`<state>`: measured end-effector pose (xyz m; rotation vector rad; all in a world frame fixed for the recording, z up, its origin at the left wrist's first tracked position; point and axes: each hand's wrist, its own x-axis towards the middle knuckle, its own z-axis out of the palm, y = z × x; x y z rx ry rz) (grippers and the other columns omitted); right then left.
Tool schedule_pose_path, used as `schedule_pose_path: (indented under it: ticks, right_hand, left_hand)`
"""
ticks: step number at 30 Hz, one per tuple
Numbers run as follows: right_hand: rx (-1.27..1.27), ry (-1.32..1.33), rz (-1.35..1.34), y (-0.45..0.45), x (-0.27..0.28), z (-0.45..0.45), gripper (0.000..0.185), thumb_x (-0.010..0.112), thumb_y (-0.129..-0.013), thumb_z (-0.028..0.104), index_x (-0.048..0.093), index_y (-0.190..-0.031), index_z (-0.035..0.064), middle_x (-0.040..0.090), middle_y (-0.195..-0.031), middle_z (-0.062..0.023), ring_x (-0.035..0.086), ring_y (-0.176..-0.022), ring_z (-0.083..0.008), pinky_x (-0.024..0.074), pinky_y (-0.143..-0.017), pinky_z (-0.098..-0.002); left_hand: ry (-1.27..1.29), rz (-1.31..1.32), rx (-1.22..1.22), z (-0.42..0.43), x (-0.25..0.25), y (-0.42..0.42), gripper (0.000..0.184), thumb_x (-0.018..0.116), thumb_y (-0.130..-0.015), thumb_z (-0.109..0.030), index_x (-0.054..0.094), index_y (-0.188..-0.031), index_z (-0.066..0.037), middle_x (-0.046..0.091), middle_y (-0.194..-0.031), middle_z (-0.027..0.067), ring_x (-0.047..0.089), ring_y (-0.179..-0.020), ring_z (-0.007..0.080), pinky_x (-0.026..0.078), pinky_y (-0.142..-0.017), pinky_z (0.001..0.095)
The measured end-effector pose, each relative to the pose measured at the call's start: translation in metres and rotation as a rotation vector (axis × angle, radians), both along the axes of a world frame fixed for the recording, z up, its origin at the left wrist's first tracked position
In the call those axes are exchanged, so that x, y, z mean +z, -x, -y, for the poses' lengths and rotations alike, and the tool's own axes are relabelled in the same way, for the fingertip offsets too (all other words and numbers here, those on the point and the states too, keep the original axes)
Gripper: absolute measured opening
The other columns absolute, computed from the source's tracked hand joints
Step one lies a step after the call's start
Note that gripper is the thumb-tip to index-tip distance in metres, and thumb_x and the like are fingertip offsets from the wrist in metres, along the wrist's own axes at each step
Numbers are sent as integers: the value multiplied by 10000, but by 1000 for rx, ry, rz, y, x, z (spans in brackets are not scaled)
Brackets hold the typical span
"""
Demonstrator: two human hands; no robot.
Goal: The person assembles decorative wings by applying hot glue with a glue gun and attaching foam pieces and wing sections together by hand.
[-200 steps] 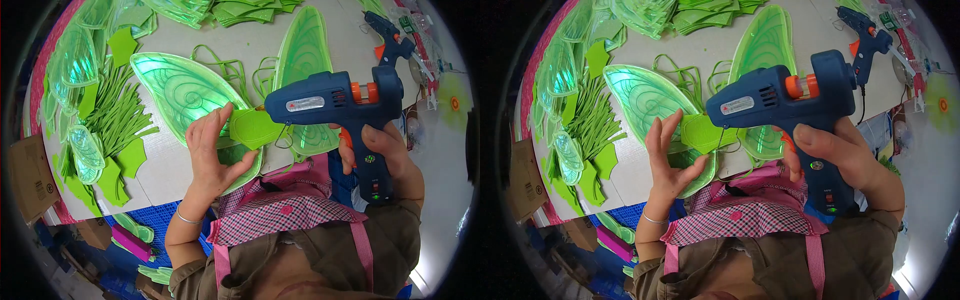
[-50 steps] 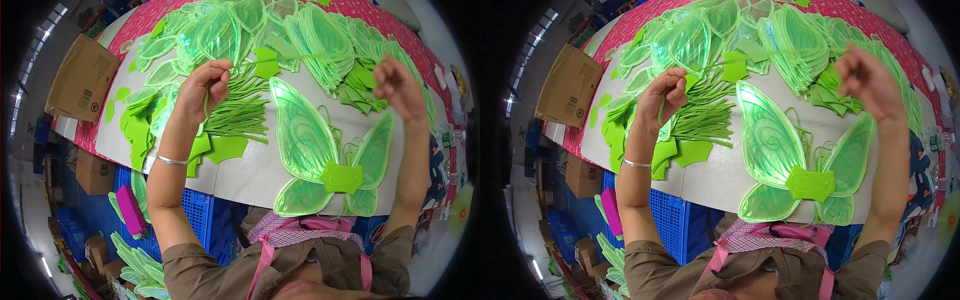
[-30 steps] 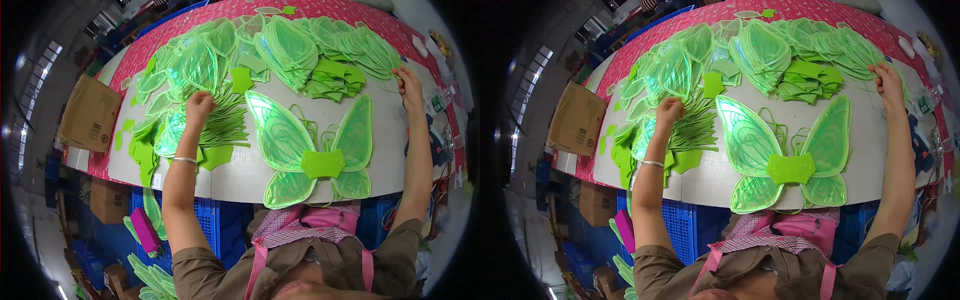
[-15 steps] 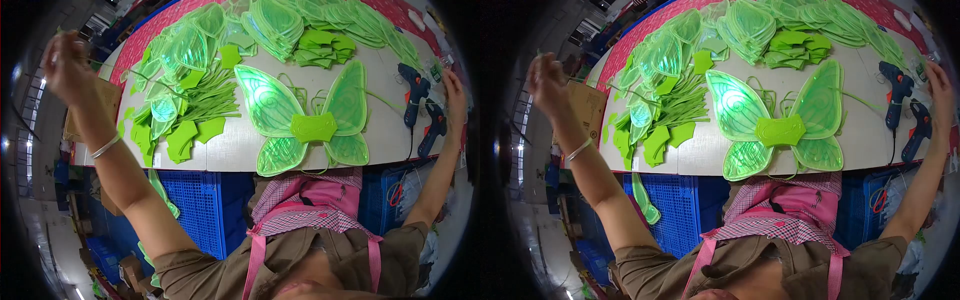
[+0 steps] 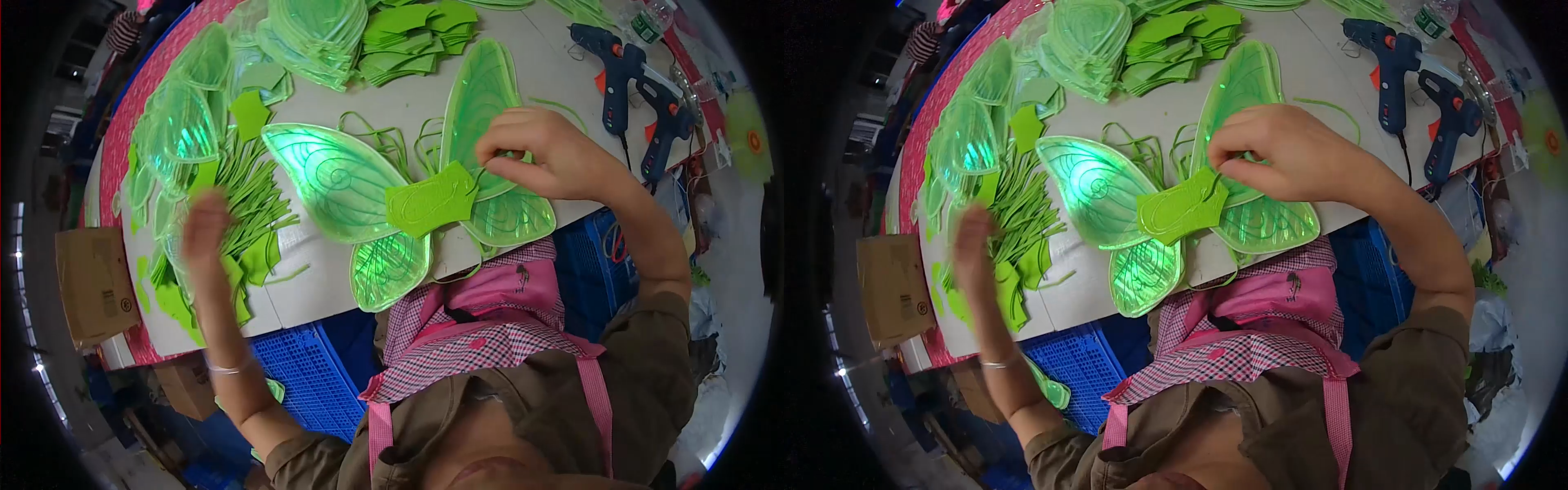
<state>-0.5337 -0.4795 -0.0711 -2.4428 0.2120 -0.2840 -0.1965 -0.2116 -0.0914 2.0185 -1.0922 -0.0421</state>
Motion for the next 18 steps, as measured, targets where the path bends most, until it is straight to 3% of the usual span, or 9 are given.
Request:
schedule_pose_path:
  ticks: [1,4,7,12,18]
  right_hand:
    - [37,7,-12,-7,0,2,96,572,-767,112,577,-814,29,567,-738,-99,544,-679,-267,427,-595,-357]
    - [147,43,-87,-26,-3,7,76,586,-752,95,576,-792,32,554,-716,-85,533,-662,-259,416,-589,-361]
    - [243,169,-215,-48,-8,9,74,584,-727,107,575,-751,38,562,-705,-87,539,-681,-282,416,-623,-385]
    - [276,461,-423,-77,-7,3,63,585,-661,96,593,-664,33,567,-648,-103,555,-707,-290,410,-663,-377]
    - [348,594,-430,-86,-1,-8,64,577,-640,107,597,-614,52,561,-596,-86,571,-698,-244,401,-633,-344]
  left_hand:
    - [11,-491,-73,27,-7,59,185,560,-878,-105,601,-1015,12,584,-896,24,530,-786,105,438,-717,234]
    - [42,-784,-261,39,-45,97,143,554,-872,-33,603,-1001,4,584,-889,16,525,-769,75,426,-707,205]
    - [-19,-782,-372,48,-47,103,159,571,-863,-41,603,-1014,1,586,-886,16,530,-777,87,428,-702,211]
    - [-35,-798,-342,57,-43,104,124,589,-848,-38,599,-965,0,555,-844,-5,508,-756,58,405,-678,189]
    - [-31,-743,-359,61,-46,96,115,623,-812,-38,607,-921,-4,553,-831,-10,473,-717,51,372,-635,180]
